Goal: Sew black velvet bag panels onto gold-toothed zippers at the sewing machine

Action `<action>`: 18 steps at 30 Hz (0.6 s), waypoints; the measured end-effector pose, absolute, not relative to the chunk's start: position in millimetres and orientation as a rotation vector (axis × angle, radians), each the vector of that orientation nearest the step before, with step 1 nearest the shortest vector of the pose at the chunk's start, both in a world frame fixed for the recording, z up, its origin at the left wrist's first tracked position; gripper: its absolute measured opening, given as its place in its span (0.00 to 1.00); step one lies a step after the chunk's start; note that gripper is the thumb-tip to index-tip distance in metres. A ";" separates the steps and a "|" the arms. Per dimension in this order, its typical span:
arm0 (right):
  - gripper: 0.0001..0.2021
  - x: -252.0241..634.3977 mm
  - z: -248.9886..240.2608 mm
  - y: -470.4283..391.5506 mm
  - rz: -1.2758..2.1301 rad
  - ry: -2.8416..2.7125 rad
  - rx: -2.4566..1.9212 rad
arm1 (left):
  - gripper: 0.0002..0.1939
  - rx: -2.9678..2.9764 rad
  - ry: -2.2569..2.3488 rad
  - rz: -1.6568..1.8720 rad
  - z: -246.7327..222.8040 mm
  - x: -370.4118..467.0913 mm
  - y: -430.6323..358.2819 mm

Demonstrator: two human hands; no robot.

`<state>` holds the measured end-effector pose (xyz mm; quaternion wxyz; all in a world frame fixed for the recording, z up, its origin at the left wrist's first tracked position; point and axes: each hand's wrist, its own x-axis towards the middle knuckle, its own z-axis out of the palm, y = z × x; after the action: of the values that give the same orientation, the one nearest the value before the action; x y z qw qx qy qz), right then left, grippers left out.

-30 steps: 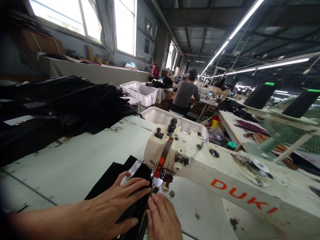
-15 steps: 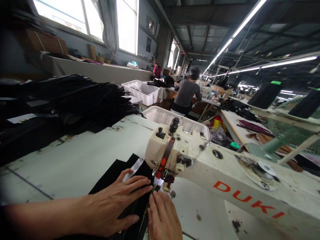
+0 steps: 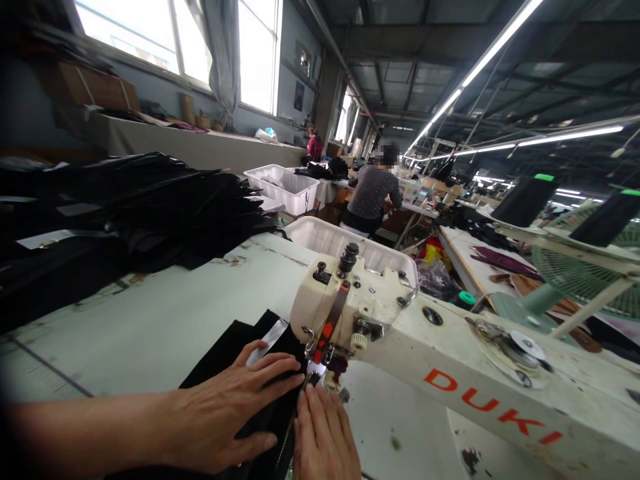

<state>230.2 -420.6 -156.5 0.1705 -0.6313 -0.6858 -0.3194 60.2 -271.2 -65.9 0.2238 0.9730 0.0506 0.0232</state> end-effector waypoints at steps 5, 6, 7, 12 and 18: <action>0.14 234.2 -157.3 -421.5 -0.934 -2.010 -1.740 | 0.36 2.681 0.131 0.062 -68.7 57.3 -270.5; 0.14 236.3 -157.8 -421.5 -0.951 -2.037 -1.720 | 0.36 2.678 0.133 0.056 -69.4 56.3 -270.4; 0.14 238.2 -158.4 -421.5 -0.969 -2.061 -1.702 | 0.36 2.676 0.132 0.047 -70.0 55.4 -270.2; 0.15 240.8 -162.0 -420.5 -1.035 -2.067 -1.699 | 0.37 2.679 0.113 0.046 -71.4 53.0 -269.9; 0.15 238.6 -162.6 -418.5 -1.062 -2.046 -1.683 | 0.37 2.680 0.132 0.045 -66.7 54.3 -271.4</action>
<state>238.6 -418.5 -162.6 0.1433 -0.5835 -0.7095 -0.3682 54.3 -271.4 -66.7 0.2270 0.9726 0.0480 0.0163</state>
